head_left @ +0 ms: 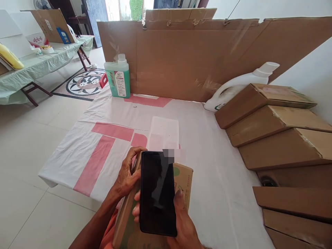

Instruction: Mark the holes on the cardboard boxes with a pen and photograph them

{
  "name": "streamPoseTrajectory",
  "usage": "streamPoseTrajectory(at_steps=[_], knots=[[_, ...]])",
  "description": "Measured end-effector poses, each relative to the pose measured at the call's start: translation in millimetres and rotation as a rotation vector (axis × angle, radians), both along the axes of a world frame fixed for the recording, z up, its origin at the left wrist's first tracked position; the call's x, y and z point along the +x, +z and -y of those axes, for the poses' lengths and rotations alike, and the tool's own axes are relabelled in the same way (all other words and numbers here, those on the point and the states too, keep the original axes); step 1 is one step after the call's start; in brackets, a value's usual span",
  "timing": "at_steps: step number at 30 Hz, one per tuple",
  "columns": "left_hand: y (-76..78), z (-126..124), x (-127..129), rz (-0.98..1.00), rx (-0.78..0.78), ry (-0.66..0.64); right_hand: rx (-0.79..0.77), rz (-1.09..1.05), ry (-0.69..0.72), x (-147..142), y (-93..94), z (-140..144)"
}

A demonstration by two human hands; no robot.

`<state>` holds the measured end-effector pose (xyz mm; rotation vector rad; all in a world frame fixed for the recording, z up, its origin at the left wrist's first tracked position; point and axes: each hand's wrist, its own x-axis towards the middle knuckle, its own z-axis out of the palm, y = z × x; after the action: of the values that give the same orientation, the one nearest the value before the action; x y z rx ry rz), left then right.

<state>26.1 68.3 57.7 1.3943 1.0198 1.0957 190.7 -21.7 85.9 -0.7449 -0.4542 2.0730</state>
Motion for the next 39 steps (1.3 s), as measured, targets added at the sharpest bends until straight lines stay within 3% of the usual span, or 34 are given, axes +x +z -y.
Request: streamPoseTrajectory(at_steps=[16,21,25,28,30,32,35,39], knots=[[-12.8,-7.4,-5.3,0.029,-0.071,0.041,-0.149,-0.129,-0.030,5.1,-1.1,-9.2],[-18.8,-5.7,-12.0,0.034,-0.119,0.083,-0.154,-0.080,-0.162,28.7,3.7,-6.1],[-23.4,-5.5,-19.6,0.014,-0.155,0.133,-0.151,0.211,-0.489,69.5,-11.6,-15.0],[-25.2,-6.0,-23.4,0.030,-0.182,0.141,-0.131,0.667,-0.714,105.9,-40.3,-25.9],[-25.1,-6.0,-24.7,0.025,-0.197,0.152,-0.122,0.995,-0.733,124.6,-62.8,-31.6],[-24.6,-5.7,-25.2,0.008,-0.197,0.165,-0.122,1.184,-0.700,135.1,-83.5,-35.0],[-24.4,-5.4,-25.6,0.001,-0.190,0.170,-0.131,1.276,-0.640,138.6,-106.7,-36.5],[-26.4,-5.3,-26.4,-0.003,-0.185,0.180,-0.134,1.421,-0.549,136.6,-120.6,-34.8]])
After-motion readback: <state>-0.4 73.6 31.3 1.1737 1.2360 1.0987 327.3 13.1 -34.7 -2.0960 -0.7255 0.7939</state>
